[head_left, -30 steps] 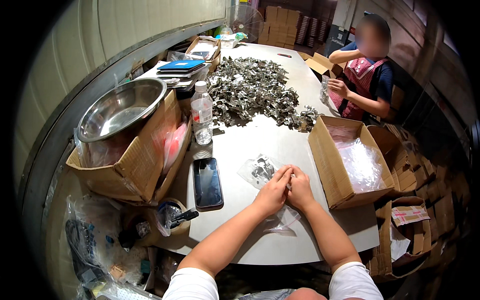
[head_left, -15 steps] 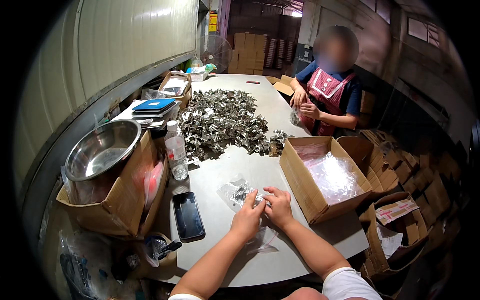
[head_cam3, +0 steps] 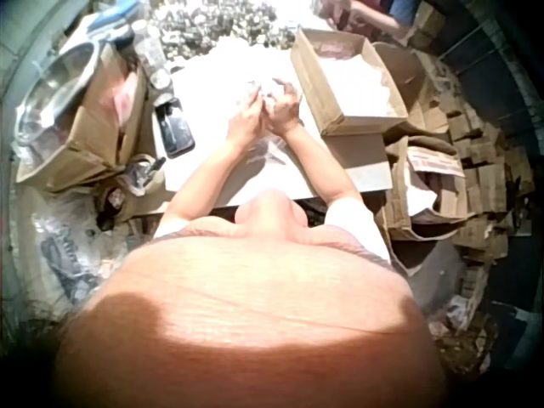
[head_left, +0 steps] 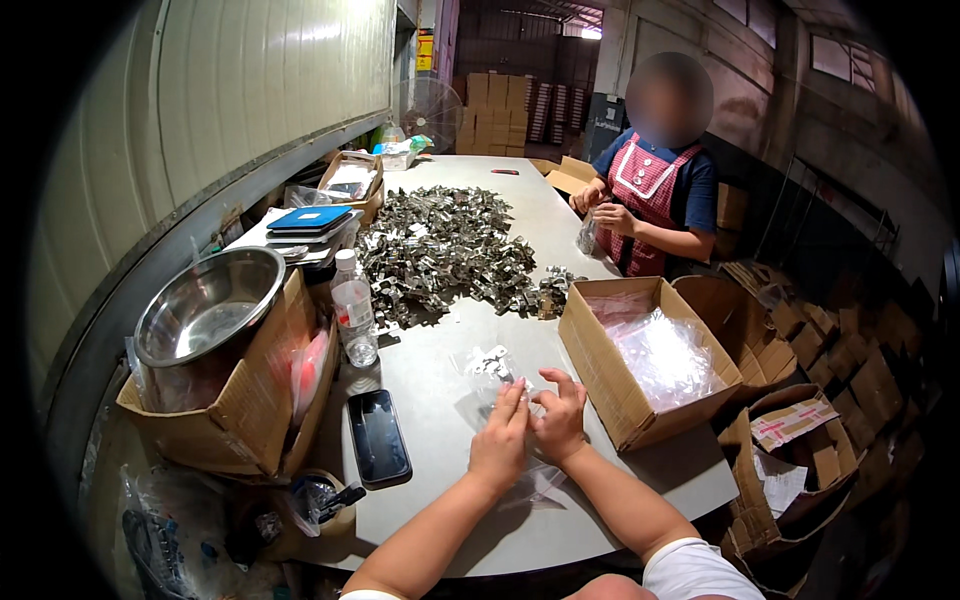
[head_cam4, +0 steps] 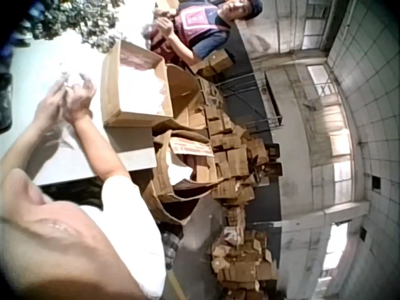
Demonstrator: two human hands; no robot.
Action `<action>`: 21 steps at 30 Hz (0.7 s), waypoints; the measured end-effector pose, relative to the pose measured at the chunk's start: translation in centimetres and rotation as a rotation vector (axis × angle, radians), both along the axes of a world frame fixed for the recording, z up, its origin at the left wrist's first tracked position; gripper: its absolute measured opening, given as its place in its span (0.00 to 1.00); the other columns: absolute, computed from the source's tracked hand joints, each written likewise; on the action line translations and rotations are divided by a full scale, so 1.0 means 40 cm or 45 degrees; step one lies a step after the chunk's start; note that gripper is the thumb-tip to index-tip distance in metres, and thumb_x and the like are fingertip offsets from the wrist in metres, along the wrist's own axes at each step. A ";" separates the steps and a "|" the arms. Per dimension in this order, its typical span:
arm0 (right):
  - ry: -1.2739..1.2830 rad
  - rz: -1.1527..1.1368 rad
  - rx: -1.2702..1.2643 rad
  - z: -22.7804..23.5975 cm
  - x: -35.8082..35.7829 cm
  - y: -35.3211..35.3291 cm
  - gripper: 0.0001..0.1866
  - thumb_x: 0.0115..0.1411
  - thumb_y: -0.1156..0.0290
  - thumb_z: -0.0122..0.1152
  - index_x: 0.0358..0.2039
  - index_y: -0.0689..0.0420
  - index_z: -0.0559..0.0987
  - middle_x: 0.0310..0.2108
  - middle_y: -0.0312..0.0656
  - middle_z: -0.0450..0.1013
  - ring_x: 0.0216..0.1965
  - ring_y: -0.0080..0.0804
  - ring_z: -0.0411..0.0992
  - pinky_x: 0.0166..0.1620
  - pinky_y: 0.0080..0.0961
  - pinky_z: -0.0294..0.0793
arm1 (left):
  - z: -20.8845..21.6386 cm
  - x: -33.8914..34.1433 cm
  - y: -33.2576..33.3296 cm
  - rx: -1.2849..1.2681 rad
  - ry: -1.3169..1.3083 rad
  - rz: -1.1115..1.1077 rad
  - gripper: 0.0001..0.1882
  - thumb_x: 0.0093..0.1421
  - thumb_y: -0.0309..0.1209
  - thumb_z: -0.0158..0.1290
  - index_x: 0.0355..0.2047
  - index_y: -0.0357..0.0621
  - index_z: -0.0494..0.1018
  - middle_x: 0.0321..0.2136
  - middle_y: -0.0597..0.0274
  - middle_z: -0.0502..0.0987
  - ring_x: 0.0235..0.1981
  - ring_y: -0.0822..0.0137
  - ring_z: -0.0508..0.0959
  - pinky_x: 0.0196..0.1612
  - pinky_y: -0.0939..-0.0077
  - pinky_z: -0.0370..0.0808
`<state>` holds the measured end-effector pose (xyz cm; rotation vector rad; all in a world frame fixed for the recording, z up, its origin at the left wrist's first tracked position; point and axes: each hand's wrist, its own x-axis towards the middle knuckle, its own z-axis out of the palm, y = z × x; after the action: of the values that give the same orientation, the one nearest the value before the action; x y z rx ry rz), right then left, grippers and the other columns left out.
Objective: The person sorts metal cabinet hinges by picking them from a pile and placing them into a small plastic bag.
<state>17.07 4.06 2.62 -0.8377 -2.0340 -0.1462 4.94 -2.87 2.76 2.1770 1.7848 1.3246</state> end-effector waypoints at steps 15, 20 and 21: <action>0.108 -0.031 -0.175 -0.018 -0.013 0.027 0.13 0.43 0.68 0.70 0.22 0.56 0.73 0.39 0.44 0.68 0.41 0.44 0.68 0.44 0.40 0.67 | -0.028 -0.025 0.004 -0.123 0.002 -0.076 0.35 0.44 0.14 0.50 0.57 0.31 0.62 0.62 0.49 0.59 0.59 0.49 0.66 0.55 0.63 0.71; 0.149 0.020 -0.588 -0.031 -0.014 0.026 0.12 0.48 0.72 0.63 0.34 0.57 0.74 0.43 0.47 0.69 0.45 0.53 0.70 0.45 0.45 0.73 | -0.030 -0.013 0.002 -0.047 0.050 -0.119 0.35 0.44 0.15 0.50 0.57 0.32 0.62 0.61 0.51 0.61 0.56 0.49 0.69 0.52 0.63 0.73; 0.081 0.005 -0.609 -0.056 0.009 0.053 0.11 0.50 0.72 0.61 0.34 0.57 0.74 0.43 0.48 0.69 0.43 0.53 0.71 0.44 0.44 0.73 | -0.026 0.010 0.004 -0.086 0.016 -0.172 0.36 0.43 0.15 0.50 0.57 0.33 0.62 0.61 0.51 0.62 0.55 0.49 0.70 0.50 0.63 0.74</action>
<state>17.43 6.18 0.37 -1.1123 -2.0377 0.3795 5.33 -2.72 1.71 2.2300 1.6287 1.2074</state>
